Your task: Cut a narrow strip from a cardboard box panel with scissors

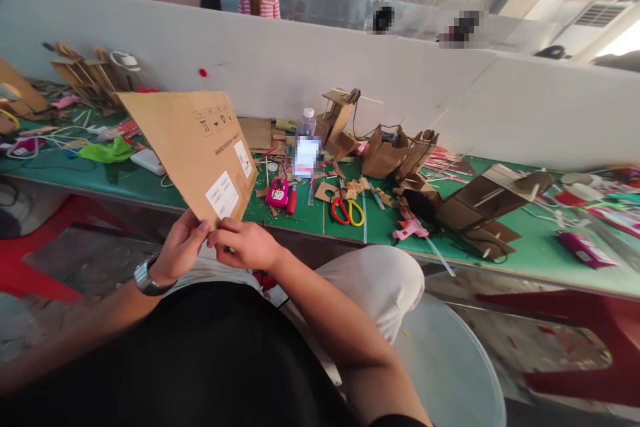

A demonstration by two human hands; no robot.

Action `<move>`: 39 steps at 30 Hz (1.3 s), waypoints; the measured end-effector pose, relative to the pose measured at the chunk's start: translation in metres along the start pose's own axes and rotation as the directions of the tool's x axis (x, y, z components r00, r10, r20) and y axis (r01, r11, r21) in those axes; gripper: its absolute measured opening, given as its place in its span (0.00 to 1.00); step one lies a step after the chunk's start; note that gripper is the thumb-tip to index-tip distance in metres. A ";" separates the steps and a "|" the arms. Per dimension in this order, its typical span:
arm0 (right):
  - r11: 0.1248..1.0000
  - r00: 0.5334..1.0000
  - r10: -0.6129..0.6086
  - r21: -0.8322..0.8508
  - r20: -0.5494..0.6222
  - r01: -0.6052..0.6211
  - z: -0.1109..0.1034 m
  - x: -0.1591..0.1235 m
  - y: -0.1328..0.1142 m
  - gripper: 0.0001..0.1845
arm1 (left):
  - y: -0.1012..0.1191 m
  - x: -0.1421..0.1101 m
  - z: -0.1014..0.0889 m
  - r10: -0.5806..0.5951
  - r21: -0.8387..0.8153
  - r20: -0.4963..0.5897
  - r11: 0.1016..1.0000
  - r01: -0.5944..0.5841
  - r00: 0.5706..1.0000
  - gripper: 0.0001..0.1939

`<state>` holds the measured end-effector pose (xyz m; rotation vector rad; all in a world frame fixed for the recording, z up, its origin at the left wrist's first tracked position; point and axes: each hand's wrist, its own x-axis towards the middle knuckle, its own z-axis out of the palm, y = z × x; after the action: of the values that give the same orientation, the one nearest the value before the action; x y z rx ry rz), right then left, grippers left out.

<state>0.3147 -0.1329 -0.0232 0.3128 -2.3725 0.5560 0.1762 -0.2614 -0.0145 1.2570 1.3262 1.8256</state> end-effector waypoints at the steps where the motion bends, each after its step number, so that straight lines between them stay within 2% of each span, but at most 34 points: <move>1: 1.000 1.000 -0.003 0.002 -0.015 0.003 0.000 0.000 0.000 0.08 | 0.002 0.001 0.000 0.000 0.003 0.015 1.000 0.000 1.000 0.16; 5: 0.998 0.998 0.023 0.060 -0.051 -0.020 -0.002 0.002 -0.002 0.08 | 0.007 0.007 0.002 -0.006 0.003 0.047 1.000 0.006 0.999 0.16; 11: 0.963 0.984 0.153 0.238 -0.091 -0.128 -0.003 0.002 -0.005 0.11 | 0.003 0.008 0.000 -0.022 -0.013 0.055 1.000 0.022 0.998 0.13; 23: 0.989 0.996 0.074 0.132 -0.058 -0.066 -0.002 0.000 0.002 0.08 | 0.000 0.008 -0.002 -0.023 -0.053 0.047 0.998 0.025 0.999 0.13; 32: 0.997 0.995 0.047 0.060 -0.088 -0.042 -0.001 0.000 0.001 0.07 | 0.002 0.008 -0.001 -0.039 -0.053 0.021 0.998 0.040 0.999 0.15; 39: 0.997 0.993 0.002 0.080 -0.121 0.008 0.000 0.001 0.003 0.06 | 0.000 0.009 -0.002 -0.051 -0.042 0.014 0.998 0.051 0.999 0.16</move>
<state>0.3130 -0.1306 -0.0235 0.3096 -2.2367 0.6524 0.1707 -0.2552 -0.0113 1.2003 1.2935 1.7982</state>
